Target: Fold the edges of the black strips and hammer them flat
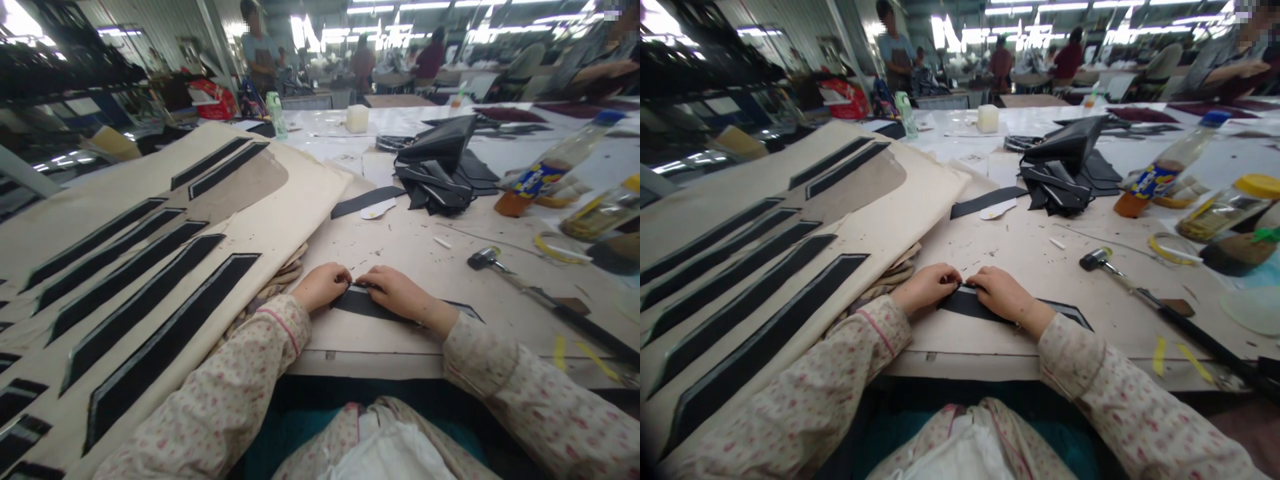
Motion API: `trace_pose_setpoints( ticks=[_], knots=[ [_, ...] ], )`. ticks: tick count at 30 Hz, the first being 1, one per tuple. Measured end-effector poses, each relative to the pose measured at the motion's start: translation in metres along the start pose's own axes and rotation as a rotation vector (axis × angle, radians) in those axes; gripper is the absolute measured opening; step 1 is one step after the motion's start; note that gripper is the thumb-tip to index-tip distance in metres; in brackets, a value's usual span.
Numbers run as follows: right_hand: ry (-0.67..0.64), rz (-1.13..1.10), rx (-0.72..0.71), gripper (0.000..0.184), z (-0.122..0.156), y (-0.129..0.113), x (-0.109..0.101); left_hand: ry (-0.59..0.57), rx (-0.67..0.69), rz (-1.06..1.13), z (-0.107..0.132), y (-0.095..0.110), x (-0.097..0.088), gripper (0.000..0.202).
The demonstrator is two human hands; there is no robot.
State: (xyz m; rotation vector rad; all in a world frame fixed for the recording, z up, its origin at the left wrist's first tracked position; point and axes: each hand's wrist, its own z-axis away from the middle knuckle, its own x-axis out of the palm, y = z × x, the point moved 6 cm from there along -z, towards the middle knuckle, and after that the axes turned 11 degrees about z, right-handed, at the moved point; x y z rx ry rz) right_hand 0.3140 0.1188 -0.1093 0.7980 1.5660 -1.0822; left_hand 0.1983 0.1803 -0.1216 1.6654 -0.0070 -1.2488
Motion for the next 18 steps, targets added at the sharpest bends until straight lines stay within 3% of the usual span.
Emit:
trace_pose_setpoints(
  ticks=[9,18],
  knots=[
    [0.029,-0.036,0.045,0.030,0.002,0.001,0.000,-0.105,0.049,-0.163,-0.008,0.016,-0.003,0.019],
    [0.092,-0.044,-0.027,0.030,0.007,-0.002,0.001,-0.080,0.126,-0.250,0.001,0.025,-0.002,0.016]
  ],
)
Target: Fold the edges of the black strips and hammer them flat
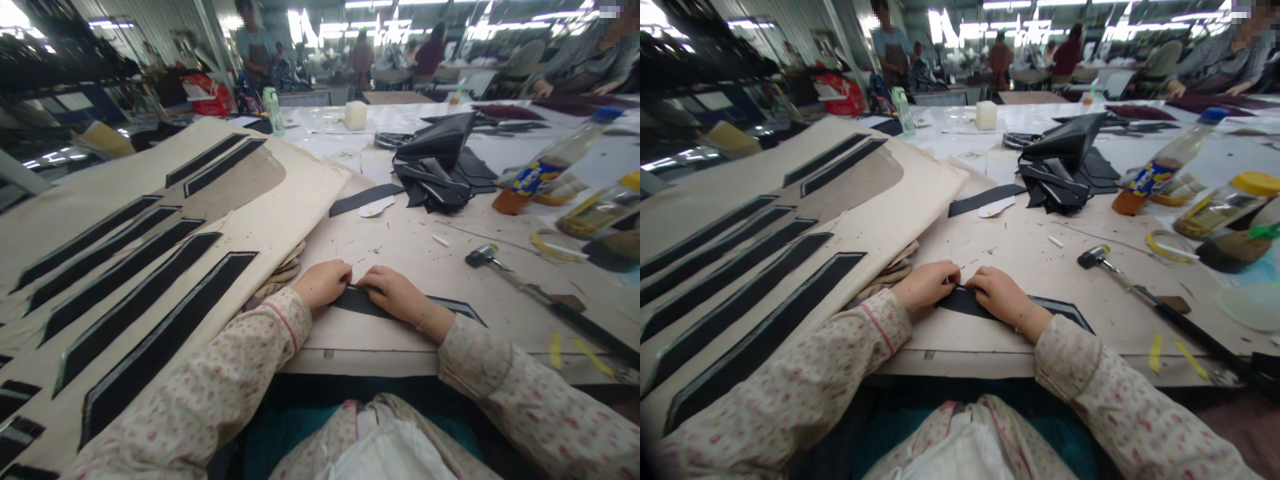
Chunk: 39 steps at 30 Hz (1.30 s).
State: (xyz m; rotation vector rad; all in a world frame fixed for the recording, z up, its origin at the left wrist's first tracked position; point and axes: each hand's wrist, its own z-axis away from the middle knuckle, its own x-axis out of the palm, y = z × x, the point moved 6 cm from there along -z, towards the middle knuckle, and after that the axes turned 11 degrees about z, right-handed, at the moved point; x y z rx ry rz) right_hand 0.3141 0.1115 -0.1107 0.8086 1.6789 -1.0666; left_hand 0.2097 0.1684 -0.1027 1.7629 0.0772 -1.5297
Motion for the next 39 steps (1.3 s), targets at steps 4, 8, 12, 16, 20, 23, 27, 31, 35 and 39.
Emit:
trace_pose_setpoints(
  ticks=[4,8,12,16,20,23,27,31,35,39],
  knots=[
    [0.010,0.060,-0.038,0.027,0.001,-0.002,0.001,0.022,0.083,-0.128,0.007,0.006,0.003,0.017],
    [-0.007,0.195,-0.091,0.023,0.003,-0.008,0.000,0.000,0.187,-0.245,0.020,0.013,0.008,0.019],
    [-0.056,0.297,-0.136,0.023,0.004,-0.015,-0.003,-0.021,0.211,-0.221,0.031,0.013,0.010,0.022],
    [-0.100,0.297,-0.160,0.026,0.006,-0.017,-0.005,-0.017,0.154,0.033,0.027,-0.002,0.004,0.027],
    [-0.087,0.268,-0.148,0.031,0.010,-0.015,-0.005,0.055,-0.046,0.251,0.017,-0.027,-0.010,0.019],
    [-0.051,0.231,-0.147,0.030,0.009,-0.015,-0.002,0.247,-0.085,0.253,0.018,-0.026,-0.022,0.018],
    [-0.003,0.198,-0.157,0.028,0.000,-0.017,0.006,0.245,0.135,0.178,0.024,0.006,-0.007,0.035],
    [0.030,0.119,-0.138,0.025,-0.005,-0.013,0.006,0.176,0.108,0.058,0.029,0.013,0.016,0.046],
    [-0.018,0.014,-0.051,0.028,0.005,0.005,-0.003,0.184,0.060,-0.018,0.031,0.010,0.020,0.040],
    [-0.026,-0.043,-0.016,0.030,0.020,0.017,-0.011,0.163,0.110,-0.078,0.030,0.013,0.018,0.031]
  ],
)
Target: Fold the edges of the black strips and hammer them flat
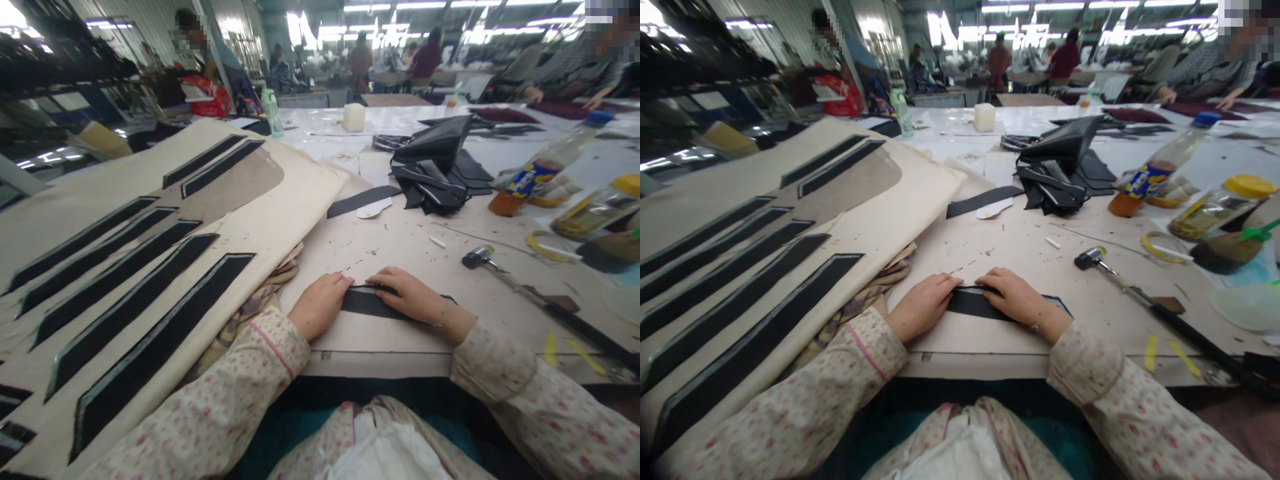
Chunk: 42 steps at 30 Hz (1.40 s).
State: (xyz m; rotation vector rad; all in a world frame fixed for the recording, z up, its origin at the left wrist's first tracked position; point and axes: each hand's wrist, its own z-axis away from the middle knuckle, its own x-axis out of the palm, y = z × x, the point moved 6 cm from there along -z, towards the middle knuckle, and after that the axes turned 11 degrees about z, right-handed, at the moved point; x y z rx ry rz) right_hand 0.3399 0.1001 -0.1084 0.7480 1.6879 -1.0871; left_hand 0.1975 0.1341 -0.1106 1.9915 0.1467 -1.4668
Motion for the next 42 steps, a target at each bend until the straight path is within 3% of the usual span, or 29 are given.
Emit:
trace_pose_setpoints(
  ticks=[7,12,18,23,31,35,42],
  knots=[
    [0.041,0.040,-0.061,0.030,0.006,-0.004,0.000,-0.091,0.041,-0.086,-0.001,0.006,-0.001,0.032],
    [-0.010,0.192,-0.116,0.028,0.006,-0.009,0.000,-0.159,0.084,-0.227,-0.001,0.015,0.000,0.027],
    [-0.049,0.367,-0.137,0.027,0.004,-0.019,0.000,-0.145,0.080,-0.262,-0.005,0.027,0.005,0.015],
    [-0.027,0.255,-0.088,0.028,0.005,-0.011,0.002,-0.066,0.035,-0.141,-0.011,0.032,0.013,0.014],
    [-0.061,0.002,0.053,0.032,0.030,0.029,-0.010,-0.053,0.006,-0.212,-0.017,0.036,0.017,0.014],
    [-0.050,-0.017,0.066,0.031,0.033,0.028,-0.011,-0.048,-0.017,-0.120,-0.022,0.035,0.018,0.014],
    [-0.038,0.027,0.016,0.029,0.035,0.024,-0.011,-0.063,0.081,0.079,-0.023,0.038,0.021,0.028]
  ],
)
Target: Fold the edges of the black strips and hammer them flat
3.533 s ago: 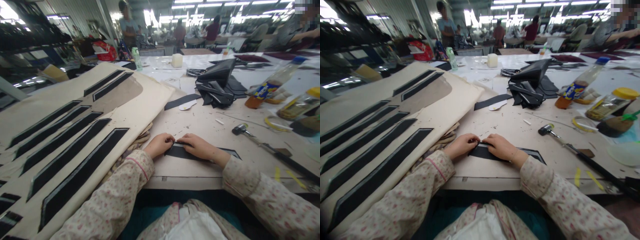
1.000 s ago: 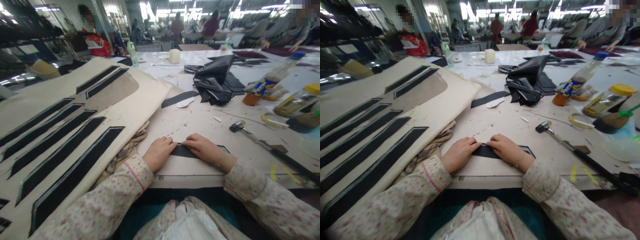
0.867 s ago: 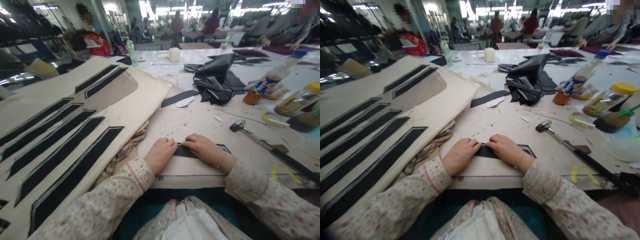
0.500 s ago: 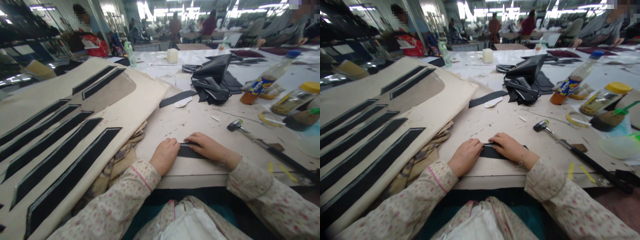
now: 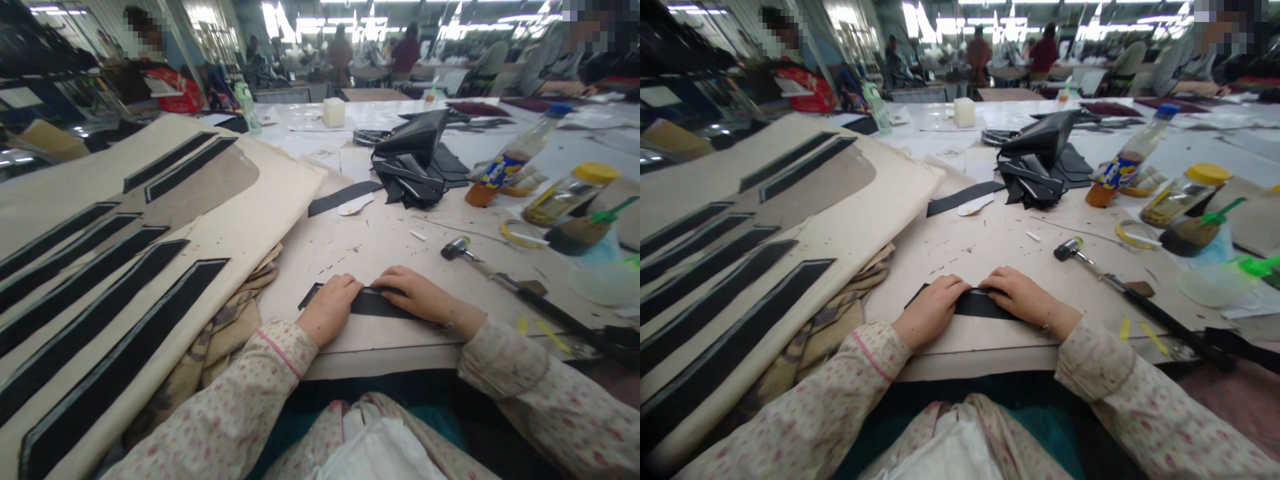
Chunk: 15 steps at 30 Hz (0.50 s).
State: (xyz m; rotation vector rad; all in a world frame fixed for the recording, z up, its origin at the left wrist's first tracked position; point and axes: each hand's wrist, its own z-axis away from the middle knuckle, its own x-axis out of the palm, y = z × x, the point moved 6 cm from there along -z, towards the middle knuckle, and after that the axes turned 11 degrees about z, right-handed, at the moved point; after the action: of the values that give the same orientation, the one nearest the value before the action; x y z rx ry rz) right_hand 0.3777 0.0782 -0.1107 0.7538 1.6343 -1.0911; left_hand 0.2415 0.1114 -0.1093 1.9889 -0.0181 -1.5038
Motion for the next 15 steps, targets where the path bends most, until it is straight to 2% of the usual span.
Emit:
trace_pose_setpoints(
  ticks=[9,15],
  knots=[
    [0.001,0.155,-0.074,0.028,0.004,-0.012,-0.003,-0.137,0.055,-0.216,-0.001,0.013,0.002,0.020],
    [-0.026,0.247,-0.058,0.032,0.004,-0.018,-0.005,-0.135,0.026,-0.268,-0.006,0.019,0.003,0.020]
  ],
)
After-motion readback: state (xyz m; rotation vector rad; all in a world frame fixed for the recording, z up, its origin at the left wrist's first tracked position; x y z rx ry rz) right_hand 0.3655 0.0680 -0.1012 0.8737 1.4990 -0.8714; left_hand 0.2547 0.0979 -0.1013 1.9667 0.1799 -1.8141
